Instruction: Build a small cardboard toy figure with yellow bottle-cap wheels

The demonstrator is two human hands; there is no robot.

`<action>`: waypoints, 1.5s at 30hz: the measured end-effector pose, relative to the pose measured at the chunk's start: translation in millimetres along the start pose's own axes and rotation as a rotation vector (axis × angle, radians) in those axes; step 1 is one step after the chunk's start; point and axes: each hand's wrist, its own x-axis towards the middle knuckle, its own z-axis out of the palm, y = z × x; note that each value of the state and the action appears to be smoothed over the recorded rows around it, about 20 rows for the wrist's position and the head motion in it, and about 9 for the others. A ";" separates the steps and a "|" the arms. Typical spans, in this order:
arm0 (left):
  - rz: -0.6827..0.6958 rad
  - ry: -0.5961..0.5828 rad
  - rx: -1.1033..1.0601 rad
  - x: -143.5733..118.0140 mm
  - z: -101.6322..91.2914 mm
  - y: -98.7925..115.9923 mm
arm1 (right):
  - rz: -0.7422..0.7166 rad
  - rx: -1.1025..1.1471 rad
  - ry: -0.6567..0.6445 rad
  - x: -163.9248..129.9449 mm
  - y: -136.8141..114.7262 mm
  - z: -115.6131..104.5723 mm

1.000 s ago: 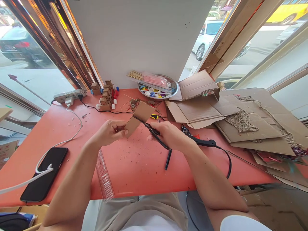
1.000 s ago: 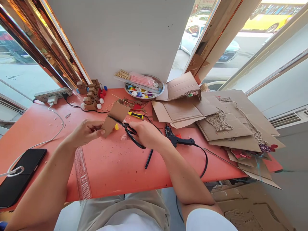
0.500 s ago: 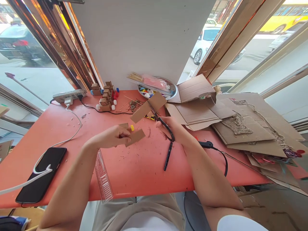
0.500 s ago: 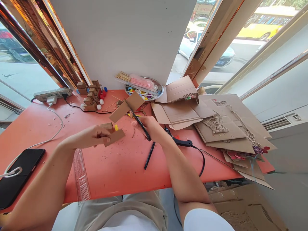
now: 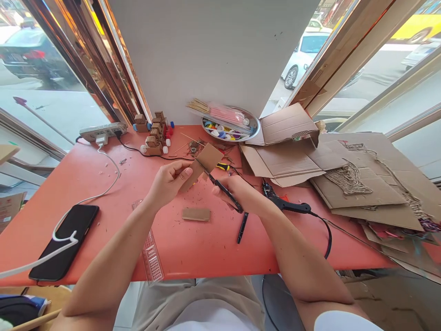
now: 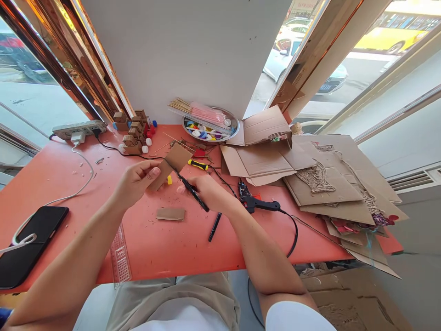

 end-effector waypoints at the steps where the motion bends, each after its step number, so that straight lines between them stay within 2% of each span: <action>1: -0.004 -0.007 0.013 -0.4 1.9 0.3 | 0.000 -0.030 -0.015 -1.1 -1.9 -0.3; 11: 0.013 -0.143 0.138 -2.5 -2.9 6.5 | -0.015 -0.050 -0.083 -3.1 -2.8 1.7; 19: 0.050 -0.116 0.154 -4.4 -4.9 13.1 | -0.059 -0.037 0.017 10.3 15.4 9.6; 27: -0.006 -0.035 -0.002 -0.1 13.9 -2.0 | -0.069 -0.139 0.095 1.5 15.7 -11.1; 32: -0.025 -0.013 -0.005 2.1 17.1 -6.6 | 0.026 -0.190 0.056 4.8 18.9 -8.9; 38: -0.028 -0.046 0.025 0.7 15.7 -5.6 | 0.013 -0.200 0.010 3.8 5.1 -3.1; 45: -0.033 0.032 0.071 1.4 19.0 -9.7 | 0.135 -0.232 0.104 7.3 8.3 -1.9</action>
